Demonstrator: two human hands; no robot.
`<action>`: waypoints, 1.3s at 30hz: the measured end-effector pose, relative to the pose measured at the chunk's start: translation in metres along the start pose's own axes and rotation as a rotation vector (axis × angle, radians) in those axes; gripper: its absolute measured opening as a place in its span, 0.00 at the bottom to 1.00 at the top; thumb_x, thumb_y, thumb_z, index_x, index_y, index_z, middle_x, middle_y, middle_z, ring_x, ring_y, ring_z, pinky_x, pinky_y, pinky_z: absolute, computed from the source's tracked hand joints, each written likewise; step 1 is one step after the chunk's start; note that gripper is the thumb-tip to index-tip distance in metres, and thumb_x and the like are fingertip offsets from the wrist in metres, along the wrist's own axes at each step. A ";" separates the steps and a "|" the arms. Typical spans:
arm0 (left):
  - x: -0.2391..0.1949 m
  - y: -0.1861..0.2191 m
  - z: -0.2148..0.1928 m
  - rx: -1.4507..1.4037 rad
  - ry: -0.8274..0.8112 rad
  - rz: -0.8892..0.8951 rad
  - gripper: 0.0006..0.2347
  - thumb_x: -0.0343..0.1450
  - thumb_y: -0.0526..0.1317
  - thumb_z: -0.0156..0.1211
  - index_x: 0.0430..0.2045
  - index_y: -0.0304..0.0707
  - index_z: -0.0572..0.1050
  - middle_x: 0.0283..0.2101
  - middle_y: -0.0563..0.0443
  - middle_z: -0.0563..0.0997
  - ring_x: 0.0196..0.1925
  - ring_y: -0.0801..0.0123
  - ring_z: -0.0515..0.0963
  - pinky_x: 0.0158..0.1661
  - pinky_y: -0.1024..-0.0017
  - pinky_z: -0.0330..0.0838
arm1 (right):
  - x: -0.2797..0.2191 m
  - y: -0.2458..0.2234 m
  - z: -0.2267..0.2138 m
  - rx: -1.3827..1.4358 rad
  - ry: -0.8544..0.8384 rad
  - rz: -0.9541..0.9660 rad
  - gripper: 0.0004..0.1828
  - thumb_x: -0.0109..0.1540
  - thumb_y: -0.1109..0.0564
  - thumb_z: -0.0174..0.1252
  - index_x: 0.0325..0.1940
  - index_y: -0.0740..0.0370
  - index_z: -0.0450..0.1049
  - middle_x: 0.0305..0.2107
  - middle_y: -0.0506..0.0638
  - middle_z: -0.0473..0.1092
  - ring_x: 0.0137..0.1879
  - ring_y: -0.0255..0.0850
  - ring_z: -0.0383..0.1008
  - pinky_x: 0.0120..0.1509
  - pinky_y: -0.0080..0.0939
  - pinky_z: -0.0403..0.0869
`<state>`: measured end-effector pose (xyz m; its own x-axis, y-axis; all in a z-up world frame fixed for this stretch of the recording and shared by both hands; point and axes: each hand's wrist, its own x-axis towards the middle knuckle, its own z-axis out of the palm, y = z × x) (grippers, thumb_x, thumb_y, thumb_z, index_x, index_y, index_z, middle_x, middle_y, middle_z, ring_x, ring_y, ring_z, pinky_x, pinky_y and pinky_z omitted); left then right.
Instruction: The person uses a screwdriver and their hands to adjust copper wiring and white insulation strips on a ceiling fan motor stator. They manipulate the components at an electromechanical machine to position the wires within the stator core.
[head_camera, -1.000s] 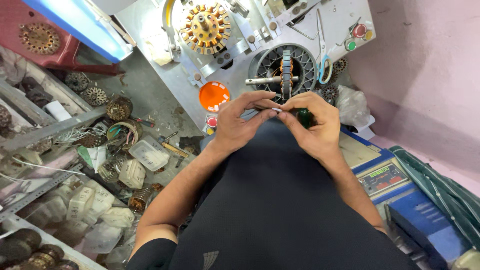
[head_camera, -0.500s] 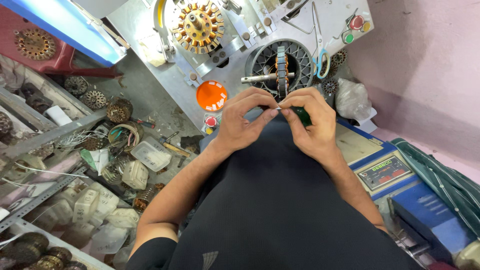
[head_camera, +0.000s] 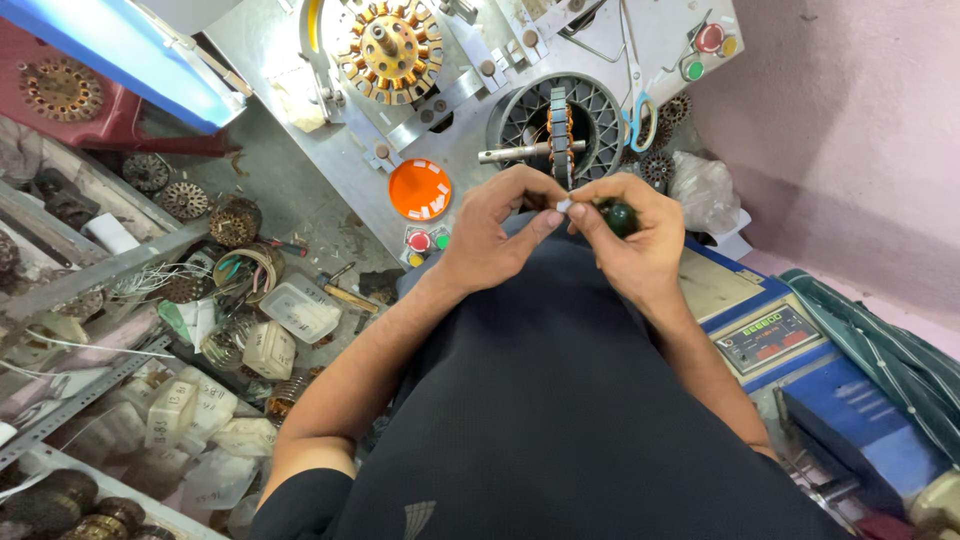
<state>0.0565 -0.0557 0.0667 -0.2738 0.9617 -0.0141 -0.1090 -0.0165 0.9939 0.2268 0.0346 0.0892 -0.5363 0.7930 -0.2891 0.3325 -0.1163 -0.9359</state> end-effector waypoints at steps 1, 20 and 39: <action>0.000 0.000 -0.001 0.031 -0.011 0.033 0.06 0.72 0.31 0.64 0.40 0.30 0.77 0.42 0.49 0.81 0.44 0.69 0.83 0.47 0.73 0.78 | 0.000 0.000 -0.002 -0.012 -0.005 -0.017 0.05 0.65 0.66 0.64 0.45 0.67 0.77 0.29 0.50 0.75 0.26 0.29 0.67 0.30 0.29 0.64; 0.028 -0.022 -0.013 0.256 0.098 0.222 0.13 0.71 0.36 0.67 0.50 0.36 0.78 0.54 0.45 0.78 0.60 0.58 0.77 0.61 0.64 0.72 | 0.024 -0.008 0.006 -0.363 0.197 -0.435 0.08 0.62 0.71 0.68 0.43 0.67 0.77 0.36 0.54 0.76 0.41 0.42 0.78 0.47 0.38 0.74; 0.076 -0.063 -0.050 -0.044 -0.298 0.252 0.15 0.73 0.38 0.71 0.51 0.32 0.78 0.63 0.44 0.76 0.73 0.56 0.71 0.71 0.62 0.66 | 0.042 0.005 0.013 -0.590 0.181 -0.663 0.13 0.61 0.73 0.70 0.45 0.65 0.76 0.38 0.54 0.74 0.42 0.46 0.79 0.43 0.40 0.76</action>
<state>-0.0052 0.0046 -0.0022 -0.0079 0.9632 0.2688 -0.1162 -0.2679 0.9564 0.1957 0.0594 0.0700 -0.6459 0.6757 0.3552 0.3691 0.6838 -0.6295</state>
